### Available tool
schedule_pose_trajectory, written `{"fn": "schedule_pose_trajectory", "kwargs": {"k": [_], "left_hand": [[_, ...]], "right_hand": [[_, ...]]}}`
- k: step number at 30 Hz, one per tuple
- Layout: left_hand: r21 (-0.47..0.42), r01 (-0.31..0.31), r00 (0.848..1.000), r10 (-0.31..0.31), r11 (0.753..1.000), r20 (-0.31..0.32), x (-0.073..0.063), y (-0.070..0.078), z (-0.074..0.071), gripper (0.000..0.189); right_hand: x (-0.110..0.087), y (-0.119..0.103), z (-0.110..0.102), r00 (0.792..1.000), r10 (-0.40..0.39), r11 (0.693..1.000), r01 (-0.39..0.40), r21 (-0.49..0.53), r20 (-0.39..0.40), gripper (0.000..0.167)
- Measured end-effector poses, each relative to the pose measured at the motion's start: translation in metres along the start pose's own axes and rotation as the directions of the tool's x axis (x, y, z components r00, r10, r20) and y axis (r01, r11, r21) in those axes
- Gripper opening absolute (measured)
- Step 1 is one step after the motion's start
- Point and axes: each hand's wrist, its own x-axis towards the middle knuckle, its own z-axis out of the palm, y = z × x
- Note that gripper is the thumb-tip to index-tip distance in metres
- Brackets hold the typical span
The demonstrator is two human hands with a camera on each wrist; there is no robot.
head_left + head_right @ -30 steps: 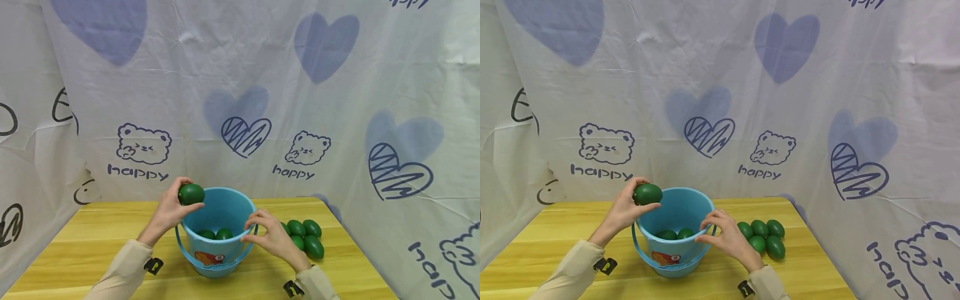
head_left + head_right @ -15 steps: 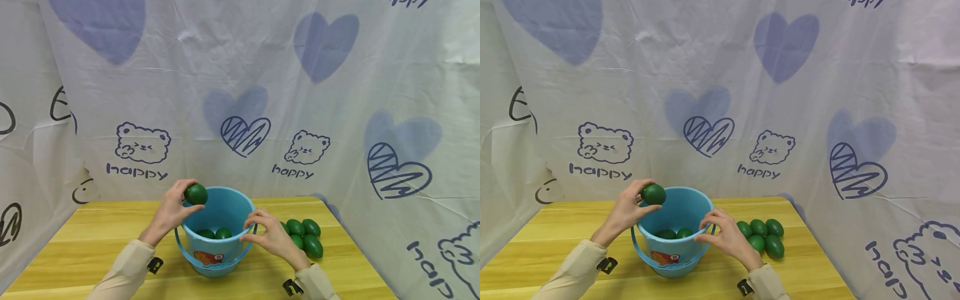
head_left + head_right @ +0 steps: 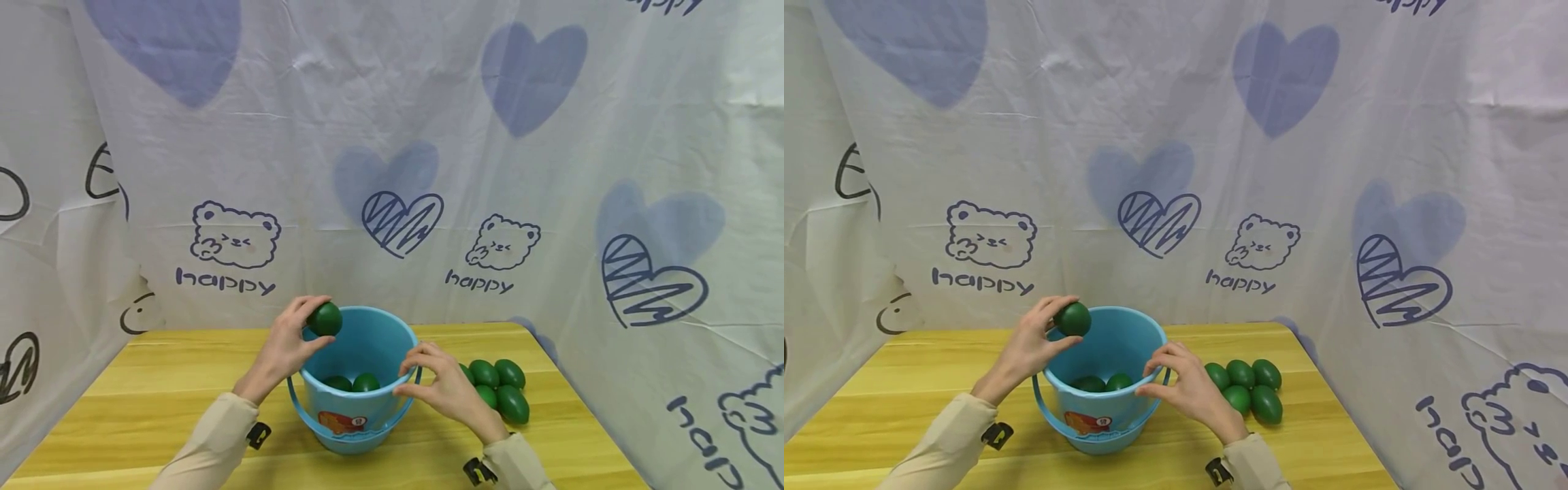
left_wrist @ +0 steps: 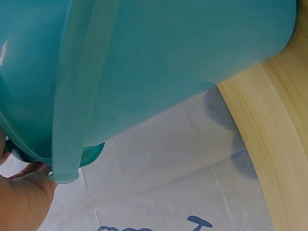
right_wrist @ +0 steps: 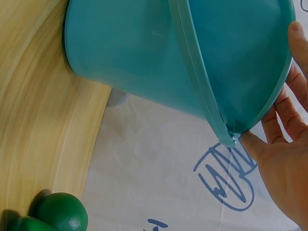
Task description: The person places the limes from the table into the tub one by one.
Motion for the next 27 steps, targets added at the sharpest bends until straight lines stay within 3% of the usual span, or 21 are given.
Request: {"fn": "schedule_pose_trajectory", "kwargs": {"k": [10,27], "left_hand": [[-0.016,0.034,0.999,-0.034,0.999,0.024,0.002,-0.001,0.001,0.056],[-0.001,-0.001,1.000,0.001,1.000,-0.006,-0.004,-0.004,-0.004,0.038]], "right_hand": [[0.000,0.014,0.000,0.999,-0.044,0.999,0.044,-0.003,-0.001,0.020],[-0.001,0.014,0.000,0.999,-0.042,0.999,0.042,-0.008,-0.004,0.020]]}}
